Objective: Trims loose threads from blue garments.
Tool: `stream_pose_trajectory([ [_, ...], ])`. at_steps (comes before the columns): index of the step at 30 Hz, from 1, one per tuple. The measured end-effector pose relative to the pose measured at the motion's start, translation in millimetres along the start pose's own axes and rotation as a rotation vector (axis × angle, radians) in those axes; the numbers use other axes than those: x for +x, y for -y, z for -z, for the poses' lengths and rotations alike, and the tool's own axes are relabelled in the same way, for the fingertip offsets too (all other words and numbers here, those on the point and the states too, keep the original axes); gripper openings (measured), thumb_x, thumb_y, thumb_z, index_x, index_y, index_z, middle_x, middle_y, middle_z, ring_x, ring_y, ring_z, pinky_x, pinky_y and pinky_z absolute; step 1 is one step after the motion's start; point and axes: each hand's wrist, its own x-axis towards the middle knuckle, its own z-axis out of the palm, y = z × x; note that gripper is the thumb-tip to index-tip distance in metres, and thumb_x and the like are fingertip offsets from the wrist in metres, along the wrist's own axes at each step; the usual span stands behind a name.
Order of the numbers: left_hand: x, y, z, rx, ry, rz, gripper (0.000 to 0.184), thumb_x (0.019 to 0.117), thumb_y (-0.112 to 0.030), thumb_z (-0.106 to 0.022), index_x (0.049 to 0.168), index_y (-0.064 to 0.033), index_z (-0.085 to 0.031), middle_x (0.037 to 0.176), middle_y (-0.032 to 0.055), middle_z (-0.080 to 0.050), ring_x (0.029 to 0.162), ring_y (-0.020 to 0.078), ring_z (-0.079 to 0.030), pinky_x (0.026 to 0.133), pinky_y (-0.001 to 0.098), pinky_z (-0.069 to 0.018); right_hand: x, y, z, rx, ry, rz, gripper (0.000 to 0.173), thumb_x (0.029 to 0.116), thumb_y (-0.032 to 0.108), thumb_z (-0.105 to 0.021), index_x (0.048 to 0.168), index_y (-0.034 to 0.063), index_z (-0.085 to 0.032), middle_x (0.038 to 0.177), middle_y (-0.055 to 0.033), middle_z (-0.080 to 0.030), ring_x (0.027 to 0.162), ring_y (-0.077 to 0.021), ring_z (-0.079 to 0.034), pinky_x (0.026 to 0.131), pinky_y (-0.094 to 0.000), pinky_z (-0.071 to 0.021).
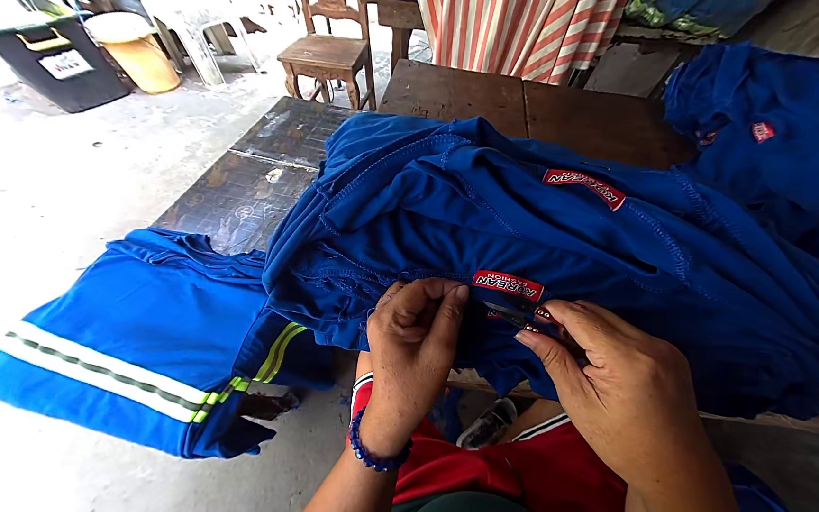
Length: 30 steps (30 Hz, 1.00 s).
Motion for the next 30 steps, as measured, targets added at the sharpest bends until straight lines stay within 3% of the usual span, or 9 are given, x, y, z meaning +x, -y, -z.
stream_pose_trajectory([
  [5, -2, 1, 2, -0.058, 0.019, 0.020, 0.007, 0.0966, -0.005, -0.062, 0.093, -0.0070, -0.068, 0.072, -0.0088, -0.061, 0.065, -0.0030, -0.055, 0.063, 0.0143, -0.0462, 5, 9, -7, -0.046, 0.009, 0.006, 0.033, 0.0993, 0.033, -0.059, 0.098, 0.0056, -0.077, 0.080, -0.0067, -0.070, 0.066, -0.0156, -0.063, 0.053, -0.0284, -0.0453],
  [18, -6, 10, 1, 0.021, 0.035, -0.098, 0.007, 0.0930, -0.008, -0.066, 0.088, -0.0075, -0.071, 0.069, -0.0092, -0.059, 0.070, -0.0020, -0.050, 0.073, 0.0192, -0.0395, 9, 30, -17, -0.163, -0.002, -0.071, 0.031, 0.1011, 0.027, -0.056, 0.093, 0.0043, -0.076, 0.079, -0.0100, -0.071, 0.068, -0.0233, -0.070, 0.050, -0.0364, -0.0488],
  [21, -8, 12, 8, -0.031, 0.066, -0.115, 0.014, 0.0974, -0.013, -0.059, 0.087, -0.0100, -0.067, 0.073, -0.0090, -0.060, 0.077, -0.0012, -0.054, 0.078, 0.0203, -0.0422, 5, 13, -6, 0.002, -0.057, -0.112, 0.030, 0.1026, 0.027, -0.057, 0.097, 0.0039, -0.075, 0.081, -0.0071, -0.071, 0.069, -0.0130, -0.066, 0.057, -0.0283, -0.0500],
  [23, -13, 15, 13, -0.038, 0.026, -0.174, 0.030, 0.1046, -0.027, -0.051, 0.081, -0.0138, -0.065, 0.077, -0.0100, -0.060, 0.085, -0.0017, -0.056, 0.081, 0.0185, -0.0437, 0, -6, 8, 0.120, -0.117, -0.139, 0.030, 0.1037, 0.028, -0.059, 0.103, 0.0008, -0.072, 0.084, -0.0045, -0.069, 0.072, -0.0011, -0.060, 0.064, -0.0170, -0.0489],
  [25, -19, 14, 12, 0.045, -0.053, -0.232, 0.031, 0.1059, -0.036, -0.052, 0.085, -0.0181, -0.065, 0.086, -0.0118, -0.060, 0.095, -0.0028, -0.055, 0.088, 0.0179, -0.0415, -5, -23, 20, 0.183, -0.198, -0.135, 0.032, 0.1037, 0.027, -0.060, 0.105, -0.0043, -0.068, 0.087, -0.0032, -0.063, 0.078, 0.0064, -0.053, 0.070, -0.0084, -0.0440],
  [28, -23, 7, 0, 0.134, -0.078, -0.317, 0.013, 0.1006, -0.027, -0.065, 0.100, -0.0154, -0.070, 0.101, -0.0073, -0.062, 0.103, 0.0000, -0.057, 0.090, 0.0168, -0.0464, -15, -37, 31, 0.134, -0.254, -0.141, 0.036, 0.1014, 0.026, -0.064, 0.113, -0.0073, -0.071, 0.092, -0.0075, -0.060, 0.085, 0.0026, -0.053, 0.076, -0.0085, -0.0426],
  [30, -22, -1, -11, 0.161, -0.029, -0.369, 0.009, 0.0991, -0.020, -0.067, 0.101, -0.0117, -0.071, 0.098, -0.0034, -0.062, 0.099, 0.0027, -0.057, 0.088, 0.0174, -0.0466, -21, -42, 32, 0.103, -0.233, -0.159, 0.038, 0.1015, 0.029, -0.064, 0.119, -0.0043, -0.072, 0.092, -0.0085, -0.065, 0.084, -0.0016, -0.056, 0.077, -0.0137, -0.0443],
])
